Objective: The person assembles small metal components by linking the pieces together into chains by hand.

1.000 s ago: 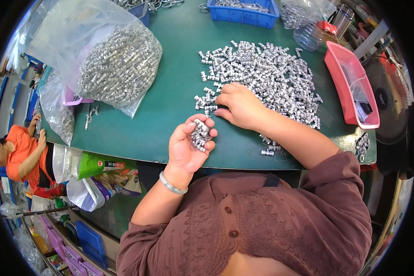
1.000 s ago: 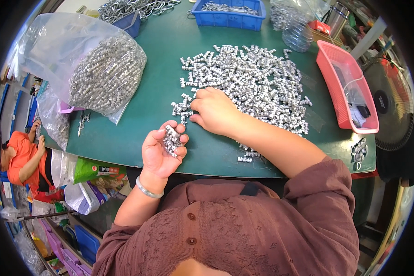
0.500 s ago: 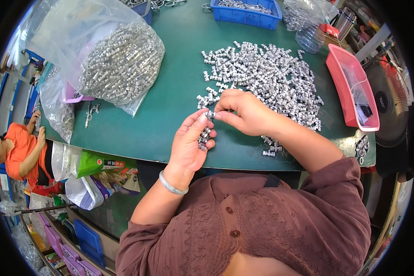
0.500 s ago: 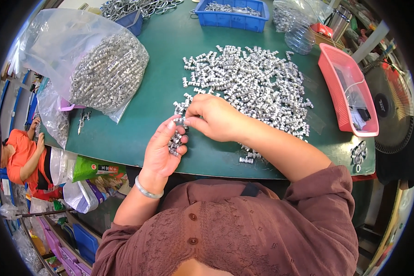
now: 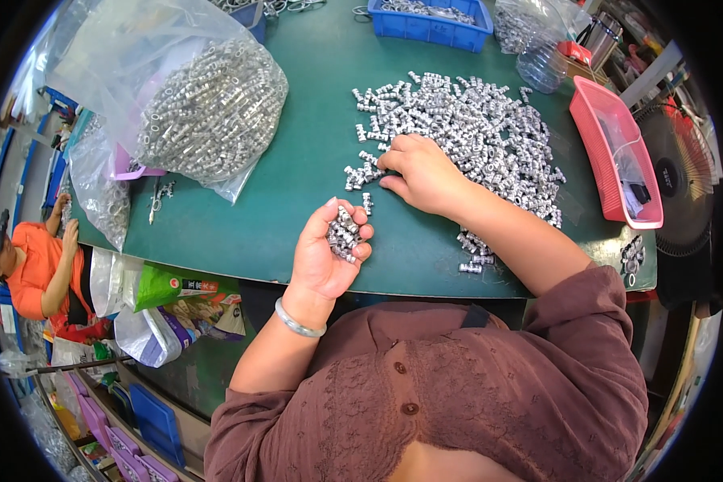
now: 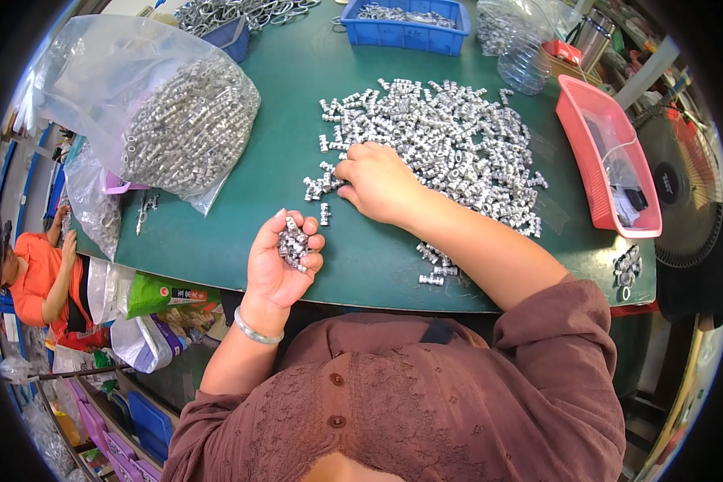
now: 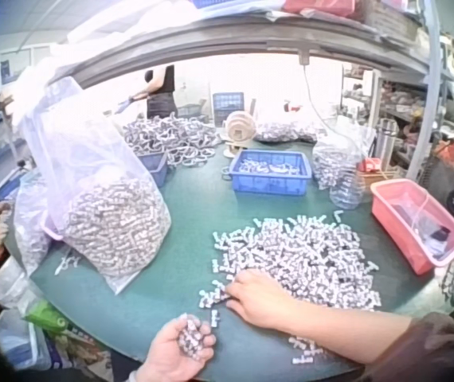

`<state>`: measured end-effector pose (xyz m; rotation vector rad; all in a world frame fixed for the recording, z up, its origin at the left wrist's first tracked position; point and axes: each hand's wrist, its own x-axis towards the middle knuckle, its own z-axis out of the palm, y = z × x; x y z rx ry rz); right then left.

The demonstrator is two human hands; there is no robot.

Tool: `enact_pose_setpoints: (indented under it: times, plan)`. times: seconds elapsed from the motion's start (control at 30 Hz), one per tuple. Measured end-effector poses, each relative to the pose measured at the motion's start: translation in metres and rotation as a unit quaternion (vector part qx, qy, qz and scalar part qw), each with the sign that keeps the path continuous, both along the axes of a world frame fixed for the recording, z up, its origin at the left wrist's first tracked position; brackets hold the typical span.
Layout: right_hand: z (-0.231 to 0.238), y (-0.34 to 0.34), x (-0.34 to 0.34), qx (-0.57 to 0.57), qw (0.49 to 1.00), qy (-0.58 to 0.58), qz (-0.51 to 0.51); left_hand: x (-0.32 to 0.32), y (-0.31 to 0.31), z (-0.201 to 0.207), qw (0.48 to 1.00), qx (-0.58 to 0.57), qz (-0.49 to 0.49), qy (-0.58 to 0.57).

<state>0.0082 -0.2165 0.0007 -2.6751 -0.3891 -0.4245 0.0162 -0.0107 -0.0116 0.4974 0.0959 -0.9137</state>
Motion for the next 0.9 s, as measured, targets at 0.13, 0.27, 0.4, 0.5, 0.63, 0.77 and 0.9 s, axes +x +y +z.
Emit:
enact_pose_setpoints:
  times: [0.13, 0.27, 0.4, 0.5, 0.63, 0.77, 0.9]
  plan:
    - [0.0, -0.002, 0.001, 0.006, 1.0, -0.007, 0.018, 0.001, 0.0, 0.002, 1.0, 0.007, 0.004, -0.009]
    - [0.009, -0.002, -0.008, 0.0, 0.999, 0.033, 0.018, -0.001, 0.0, 0.007, 1.0, 0.024, 0.018, -0.009]
    - [0.016, -0.004, -0.017, 0.074, 0.995, -0.004, 0.063, -0.004, -0.003, 0.006, 0.997, 0.066, 0.034, -0.026]
    - [0.019, -0.003, -0.022, 0.142, 0.988, 0.01, 0.059, -0.005, -0.004, 0.004, 0.995, 0.082, 0.036, -0.037]
    - [0.023, 0.002, -0.03, 0.295, 0.953, 0.043, 0.05, -0.006, -0.006, 0.004, 0.992, 0.111, 0.028, -0.061]
    - [0.026, 0.013, -0.037, 0.334, 0.941, 0.024, 0.052, -0.008, -0.009, 0.007, 0.987, 0.13, 0.009, -0.095]
    - [0.027, 0.018, -0.038, 0.329, 0.939, -0.009, 0.096, -0.008, -0.006, 0.0, 0.99, 0.093, 0.007, -0.103]
